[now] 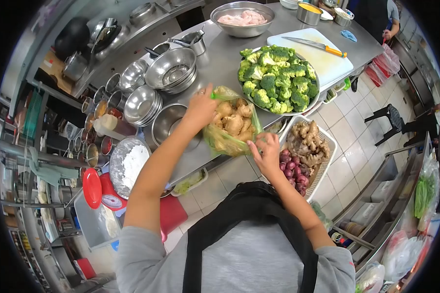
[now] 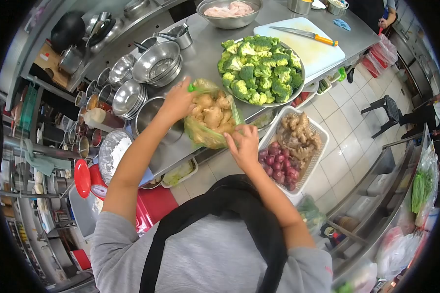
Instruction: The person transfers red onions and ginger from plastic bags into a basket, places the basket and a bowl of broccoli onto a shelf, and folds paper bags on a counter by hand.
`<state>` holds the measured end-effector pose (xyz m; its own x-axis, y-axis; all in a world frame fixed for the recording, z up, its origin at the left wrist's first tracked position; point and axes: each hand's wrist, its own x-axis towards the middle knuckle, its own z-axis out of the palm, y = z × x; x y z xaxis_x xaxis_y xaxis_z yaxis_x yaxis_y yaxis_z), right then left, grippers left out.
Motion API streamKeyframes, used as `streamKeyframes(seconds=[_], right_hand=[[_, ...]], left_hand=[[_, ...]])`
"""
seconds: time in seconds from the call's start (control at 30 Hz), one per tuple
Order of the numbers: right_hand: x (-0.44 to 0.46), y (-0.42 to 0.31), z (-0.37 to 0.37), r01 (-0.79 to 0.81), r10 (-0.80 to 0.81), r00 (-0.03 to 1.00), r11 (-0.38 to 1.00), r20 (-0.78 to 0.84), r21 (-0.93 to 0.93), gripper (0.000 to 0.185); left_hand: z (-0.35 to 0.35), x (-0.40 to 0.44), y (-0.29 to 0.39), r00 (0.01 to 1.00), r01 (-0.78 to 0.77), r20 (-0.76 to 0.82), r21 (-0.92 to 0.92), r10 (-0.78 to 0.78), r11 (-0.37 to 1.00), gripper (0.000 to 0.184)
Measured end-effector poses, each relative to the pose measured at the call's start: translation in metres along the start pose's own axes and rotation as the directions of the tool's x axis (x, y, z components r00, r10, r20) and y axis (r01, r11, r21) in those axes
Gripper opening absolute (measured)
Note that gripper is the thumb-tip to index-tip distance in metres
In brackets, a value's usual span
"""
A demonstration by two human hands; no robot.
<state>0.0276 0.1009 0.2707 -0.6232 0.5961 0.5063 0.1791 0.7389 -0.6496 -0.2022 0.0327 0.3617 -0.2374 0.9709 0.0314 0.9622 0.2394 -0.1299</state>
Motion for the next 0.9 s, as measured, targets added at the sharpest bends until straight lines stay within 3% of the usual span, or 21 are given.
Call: streamKeyframes(seconds=[0.13,0.2,0.23,0.27,0.3,0.33,0.4,0.57,0.63,0.7,0.73,0.8,0.9], right_hand=[[-0.022,0.019,0.018,-0.158,0.156,0.982,0.987,-0.107,-0.011,0.028],[-0.037,0.037,0.032,-0.39,0.407,0.904,0.91,-0.127,0.143,0.05],[-0.032,0.034,0.026,-0.396,0.413,0.901,0.908,-0.134,0.14,0.05],[-0.019,0.026,0.014,-0.718,0.702,0.668,0.522,0.246,0.46,0.058],[-0.012,0.022,0.008,-0.861,0.665,0.345,-0.058,0.663,0.506,0.067],[-0.019,0.044,0.02,-0.842,0.496,0.401,-0.132,0.77,0.523,0.067],[-0.026,0.048,0.019,-0.826,0.458,0.417,-0.17,0.785,0.538,0.063],[-0.053,0.056,0.011,-0.834,0.447,0.346,-0.256,0.825,0.489,0.067],[-0.07,0.056,0.009,-0.784,0.453,0.419,-0.257,0.787,0.565,0.062],[-0.078,0.054,0.001,-0.753,0.485,0.394,-0.316,0.781,0.576,0.06],[-0.082,0.054,-0.001,-0.735,0.516,0.395,-0.318,0.76,0.599,0.06],[-0.091,0.057,0.0,-0.766,0.601,0.336,-0.273,0.725,0.582,0.053],[-0.109,0.062,0.005,-0.749,0.578,0.295,-0.354,0.761,0.56,0.046]], left_hand=[[0.04,0.006,0.015,0.994,0.107,0.014,-0.006,-0.107,0.994,0.061],[0.039,0.0,0.025,0.987,0.156,0.045,-0.12,-0.151,0.981,0.067],[0.037,0.0,0.029,0.989,0.145,0.046,-0.122,-0.14,0.982,0.067],[0.035,-0.002,0.032,0.978,0.198,0.108,-0.182,-0.18,0.963,0.07],[0.034,-0.004,0.034,0.961,0.252,0.175,-0.237,-0.214,0.938,0.073],[0.035,-0.008,0.036,0.964,0.24,0.176,-0.239,-0.201,0.941,0.073],[0.035,-0.013,0.039,0.979,0.204,0.063,-0.252,-0.195,0.946,0.065],[0.02,-0.033,0.05,0.978,0.206,0.111,-0.466,-0.174,0.86,0.068],[0.033,-0.04,0.057,0.988,0.154,0.083,-0.546,-0.13,0.824,0.07],[0.055,-0.047,0.062,0.983,0.185,0.14,-0.698,-0.122,0.692,0.071],[0.064,-0.048,0.071,0.987,0.155,0.137,-0.708,-0.082,0.689,0.071],[0.076,-0.053,0.081,0.993,0.096,0.048,-0.857,-0.108,0.506,0.072],[0.076,-0.048,0.098,0.987,0.162,0.14,-0.805,-0.083,0.571,0.072]])
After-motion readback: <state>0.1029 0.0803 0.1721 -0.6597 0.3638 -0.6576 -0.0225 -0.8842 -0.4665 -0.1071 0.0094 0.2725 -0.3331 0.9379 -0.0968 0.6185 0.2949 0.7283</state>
